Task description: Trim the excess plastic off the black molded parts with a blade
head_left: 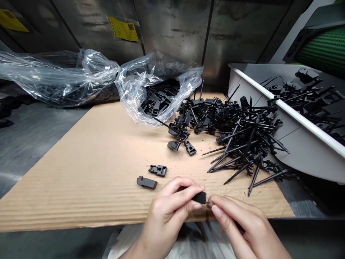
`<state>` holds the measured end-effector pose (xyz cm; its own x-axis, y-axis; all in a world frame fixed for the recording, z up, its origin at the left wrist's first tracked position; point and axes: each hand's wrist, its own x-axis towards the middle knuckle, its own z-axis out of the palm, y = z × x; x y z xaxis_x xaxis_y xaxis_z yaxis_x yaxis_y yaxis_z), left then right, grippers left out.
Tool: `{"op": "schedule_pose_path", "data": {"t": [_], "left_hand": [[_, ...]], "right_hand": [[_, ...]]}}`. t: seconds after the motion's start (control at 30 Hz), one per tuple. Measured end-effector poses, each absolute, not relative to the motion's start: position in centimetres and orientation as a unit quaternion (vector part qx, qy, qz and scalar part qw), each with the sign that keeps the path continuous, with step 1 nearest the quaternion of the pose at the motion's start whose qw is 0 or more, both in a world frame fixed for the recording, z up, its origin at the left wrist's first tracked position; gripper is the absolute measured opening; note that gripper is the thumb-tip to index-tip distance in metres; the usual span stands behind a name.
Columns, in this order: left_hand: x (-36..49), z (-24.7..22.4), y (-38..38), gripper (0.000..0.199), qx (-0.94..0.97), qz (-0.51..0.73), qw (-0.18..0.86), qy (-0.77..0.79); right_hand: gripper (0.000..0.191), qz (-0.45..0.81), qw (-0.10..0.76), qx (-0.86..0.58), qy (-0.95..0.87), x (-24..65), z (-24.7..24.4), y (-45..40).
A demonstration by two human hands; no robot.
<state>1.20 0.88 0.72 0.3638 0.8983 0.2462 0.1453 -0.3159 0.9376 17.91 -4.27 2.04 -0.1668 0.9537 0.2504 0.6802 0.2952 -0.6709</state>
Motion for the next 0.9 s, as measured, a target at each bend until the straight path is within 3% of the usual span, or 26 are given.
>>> {"op": "schedule_pose_path", "data": {"t": [0.1, 0.2, 0.3, 0.4, 0.5, 0.6, 0.77, 0.9], "left_hand": [[1.2, 0.8, 0.9, 0.028, 0.695, 0.416, 0.453, 0.373], [1.1, 0.9, 0.9, 0.026, 0.694, 0.414, 0.454, 0.375], [1.2, 0.8, 1.0, 0.026, 0.7, 0.416, 0.441, 0.379], [1.3, 0.8, 1.1, 0.026, 0.708, 0.42, 0.427, 0.376], [1.4, 0.9, 1.1, 0.023, 0.711, 0.409, 0.426, 0.381], [1.3, 1.0, 1.1, 0.02, 0.721, 0.392, 0.425, 0.382], [1.2, 0.7, 0.9, 0.017, 0.737, 0.392, 0.404, 0.373], [1.2, 0.3, 0.7, 0.019, 0.744, 0.409, 0.384, 0.363]], "right_hand": [[0.019, 0.27, 0.338, -0.575, -0.695, 17.7, 2.2, -4.3], [0.028, 0.488, 0.326, -0.557, -0.588, 17.6, 2.2, -4.1], [0.028, 0.747, 0.313, -0.465, -0.358, 17.7, 2.1, -3.7], [0.022, 0.825, 0.386, -0.367, -0.19, 18.3, 2.1, -3.4], [0.019, 0.795, 0.48, -0.344, -0.138, 18.7, 2.3, -3.3], [0.024, 0.718, 0.532, -0.417, -0.169, 18.0, 2.1, -3.8], [0.02, 0.37, 0.578, -0.605, -0.403, 15.4, 0.8, -4.7], [0.022, 0.119, 0.583, -0.588, -0.548, 13.7, -0.2, -4.3]]}}
